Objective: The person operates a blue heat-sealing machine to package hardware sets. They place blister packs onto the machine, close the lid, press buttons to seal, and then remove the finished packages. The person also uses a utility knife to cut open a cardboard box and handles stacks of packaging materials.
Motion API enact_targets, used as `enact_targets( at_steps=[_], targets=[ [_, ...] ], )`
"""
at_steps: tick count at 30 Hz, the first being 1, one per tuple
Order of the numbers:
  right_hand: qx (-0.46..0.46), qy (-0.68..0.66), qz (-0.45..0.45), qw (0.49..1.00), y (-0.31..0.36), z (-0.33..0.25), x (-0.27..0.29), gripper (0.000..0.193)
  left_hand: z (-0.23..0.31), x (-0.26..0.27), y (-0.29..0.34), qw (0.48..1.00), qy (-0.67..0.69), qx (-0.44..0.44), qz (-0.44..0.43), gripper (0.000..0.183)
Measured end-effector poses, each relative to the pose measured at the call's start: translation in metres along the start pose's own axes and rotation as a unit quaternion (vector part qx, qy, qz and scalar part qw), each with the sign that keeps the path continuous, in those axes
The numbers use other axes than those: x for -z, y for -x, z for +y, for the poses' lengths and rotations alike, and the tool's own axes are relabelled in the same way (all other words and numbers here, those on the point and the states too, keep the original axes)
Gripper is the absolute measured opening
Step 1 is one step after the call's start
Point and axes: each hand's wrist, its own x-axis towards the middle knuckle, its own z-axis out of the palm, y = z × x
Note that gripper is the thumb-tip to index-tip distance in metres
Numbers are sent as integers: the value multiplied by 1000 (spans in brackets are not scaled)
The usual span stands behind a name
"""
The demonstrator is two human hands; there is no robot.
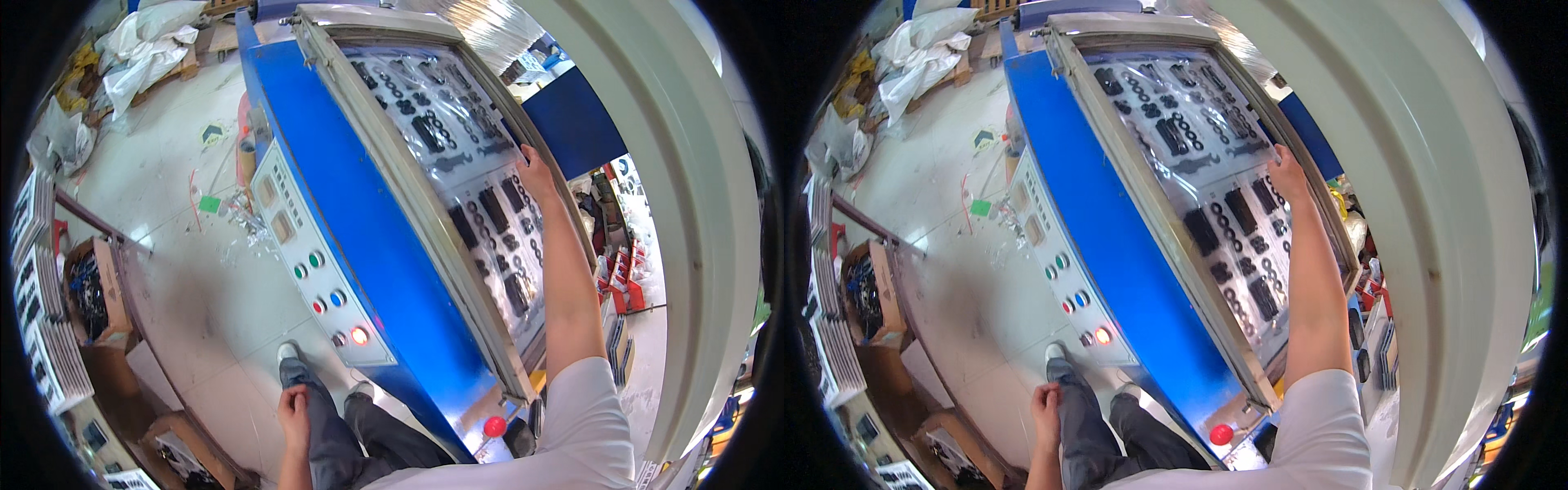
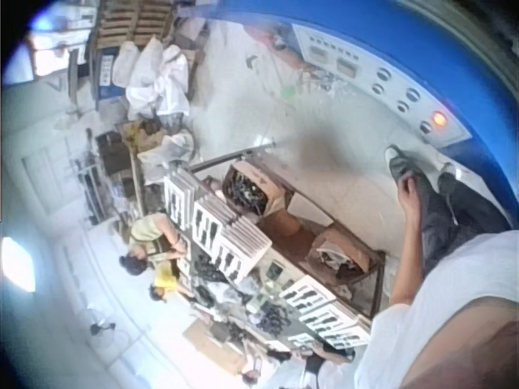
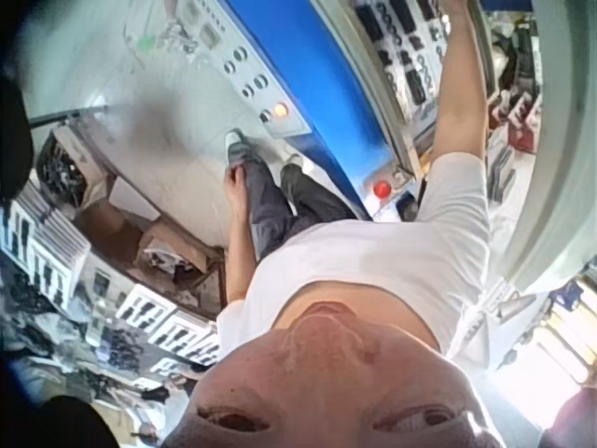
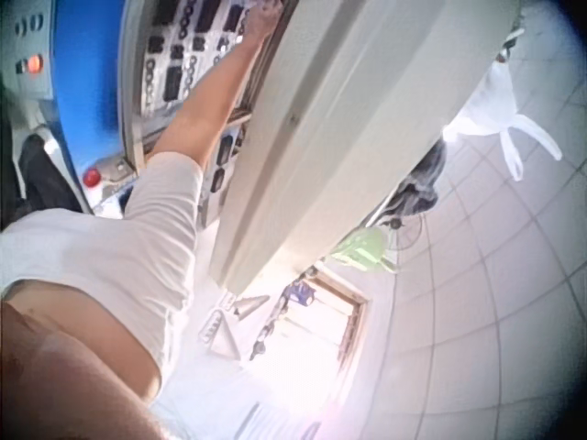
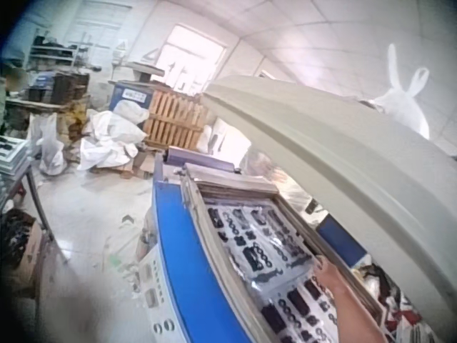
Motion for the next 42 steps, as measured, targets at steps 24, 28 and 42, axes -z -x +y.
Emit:
enact_targets(
  at_steps=[24,28,42],
  targets=[
    [-37,152,47,987,-34,68,-14,49,266,-96,-114,930,-162,-310,-111,30],
    [-81,7,-31,996,-35,-11,-31,50,228,-95,-134,961,-159,-223,-44,42],
    [-81,34,-12,996,-49,-5,-29,45,196,-110,-114,960,-123,-227,-104,54]
  ],
)
